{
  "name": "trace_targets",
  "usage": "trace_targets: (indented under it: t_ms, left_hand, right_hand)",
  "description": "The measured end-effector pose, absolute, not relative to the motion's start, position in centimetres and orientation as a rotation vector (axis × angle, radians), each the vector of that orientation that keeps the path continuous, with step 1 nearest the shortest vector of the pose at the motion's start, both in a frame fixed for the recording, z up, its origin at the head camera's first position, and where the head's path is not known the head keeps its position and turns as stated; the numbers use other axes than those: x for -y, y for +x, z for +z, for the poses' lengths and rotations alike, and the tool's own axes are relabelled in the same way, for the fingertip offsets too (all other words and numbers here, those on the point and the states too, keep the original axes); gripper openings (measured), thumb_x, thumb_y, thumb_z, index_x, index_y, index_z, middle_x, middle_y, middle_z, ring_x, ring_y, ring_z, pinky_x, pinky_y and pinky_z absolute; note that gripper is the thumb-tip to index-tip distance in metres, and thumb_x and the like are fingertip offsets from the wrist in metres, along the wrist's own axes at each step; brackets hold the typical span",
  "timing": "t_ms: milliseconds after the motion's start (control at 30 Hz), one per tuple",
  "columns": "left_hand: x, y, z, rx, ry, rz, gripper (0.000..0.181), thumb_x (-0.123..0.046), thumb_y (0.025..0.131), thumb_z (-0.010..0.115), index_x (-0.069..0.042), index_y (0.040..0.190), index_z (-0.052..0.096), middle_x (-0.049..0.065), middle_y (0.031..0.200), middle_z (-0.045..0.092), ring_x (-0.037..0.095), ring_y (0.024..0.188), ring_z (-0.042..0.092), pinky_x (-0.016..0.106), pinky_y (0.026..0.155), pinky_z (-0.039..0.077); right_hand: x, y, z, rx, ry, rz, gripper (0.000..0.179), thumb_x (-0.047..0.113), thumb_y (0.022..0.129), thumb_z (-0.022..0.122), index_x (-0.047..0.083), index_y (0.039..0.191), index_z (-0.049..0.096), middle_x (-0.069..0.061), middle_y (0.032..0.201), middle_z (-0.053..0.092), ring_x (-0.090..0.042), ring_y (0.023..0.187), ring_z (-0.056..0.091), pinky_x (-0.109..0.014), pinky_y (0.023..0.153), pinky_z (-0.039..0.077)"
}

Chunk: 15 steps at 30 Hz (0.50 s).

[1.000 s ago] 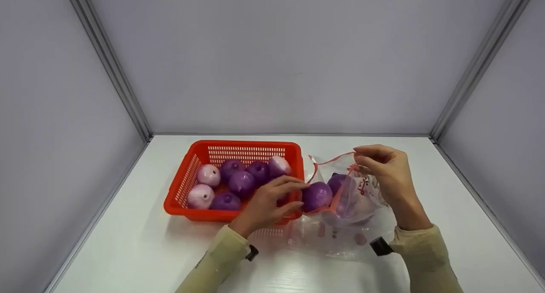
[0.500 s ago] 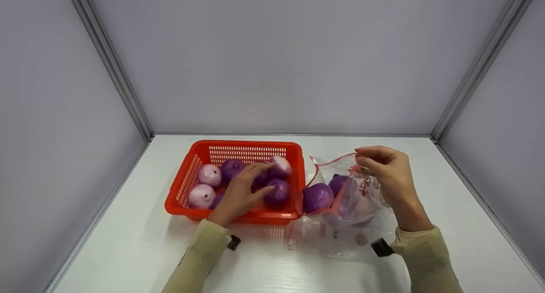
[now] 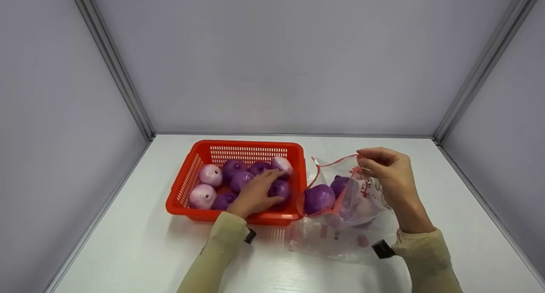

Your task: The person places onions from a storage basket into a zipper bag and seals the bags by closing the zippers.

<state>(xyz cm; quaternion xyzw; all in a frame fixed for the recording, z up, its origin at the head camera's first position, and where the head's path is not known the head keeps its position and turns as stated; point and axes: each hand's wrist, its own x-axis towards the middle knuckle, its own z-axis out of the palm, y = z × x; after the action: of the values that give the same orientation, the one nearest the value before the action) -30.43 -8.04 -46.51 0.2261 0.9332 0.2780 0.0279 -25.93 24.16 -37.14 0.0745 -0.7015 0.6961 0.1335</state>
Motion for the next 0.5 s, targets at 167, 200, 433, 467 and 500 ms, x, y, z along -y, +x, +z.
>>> trace_targets:
  t_ms: [167, 200, 433, 467, 500]
  left_hand:
    - [7.81, -30.57, -46.84, -2.834, 0.672, 0.722, 0.06, -0.031, 0.097, 0.073, -0.02, 0.153, 0.052, 0.008, 0.16, 0.047, 0.035, 0.148, 0.044, 0.056, 0.123, 0.035]
    - [7.81, -30.59, -46.88, -2.831, 0.671, 0.719, 0.058, -0.03, 0.097, 0.074, -0.02, 0.151, 0.054, 0.007, 0.158, 0.049, 0.034, 0.146, 0.046, 0.055, 0.122, 0.036]
    - [7.85, -30.44, -46.94, -2.805, 0.665, 0.736, 0.057, -0.026, 0.092, 0.079, -0.019, 0.146, 0.061, 0.008, 0.143, 0.053, 0.029, 0.128, 0.057, 0.051, 0.116, 0.045]
    - [7.85, -30.4, -46.92, -2.793, 0.665, 0.741, 0.058, -0.025, 0.091, 0.08, -0.018, 0.146, 0.061, 0.008, 0.142, 0.053, 0.029, 0.127, 0.057, 0.051, 0.116, 0.045]
    - [7.85, -30.37, -46.9, -2.782, 0.666, 0.744, 0.058, -0.023, 0.091, 0.08, -0.017, 0.145, 0.061, 0.009, 0.14, 0.053, 0.029, 0.126, 0.057, 0.051, 0.116, 0.045]
  right_hand:
    - [-24.18, -25.93, -37.13, 2.006, 0.21, 2.042, 0.022, -0.003, 0.092, 0.074, -0.016, 0.11, 0.072, -0.002, 0.087, 0.073, -0.013, 0.073, 0.072, -0.026, 0.068, 0.063]
    - [-24.17, -25.91, -37.1, 2.001, 0.206, 2.043, 0.023, -0.004, 0.092, 0.074, -0.017, 0.11, 0.071, -0.002, 0.087, 0.074, -0.013, 0.073, 0.072, -0.026, 0.068, 0.063]
    - [-24.23, -26.02, -37.16, 1.998, 0.218, 2.041, 0.025, -0.004, 0.091, 0.074, -0.019, 0.111, 0.069, -0.002, 0.087, 0.074, -0.013, 0.074, 0.072, -0.025, 0.068, 0.063]
    - [-24.26, -26.04, -37.22, 2.0, 0.224, 2.04, 0.026, -0.004, 0.092, 0.074, -0.02, 0.112, 0.068, -0.002, 0.087, 0.074, -0.012, 0.074, 0.072, -0.025, 0.068, 0.063]
    - [-24.28, -26.06, -37.29, 1.999, 0.228, 2.041, 0.027, -0.004, 0.092, 0.074, -0.02, 0.112, 0.067, -0.002, 0.087, 0.074, -0.012, 0.073, 0.072, -0.025, 0.068, 0.063]
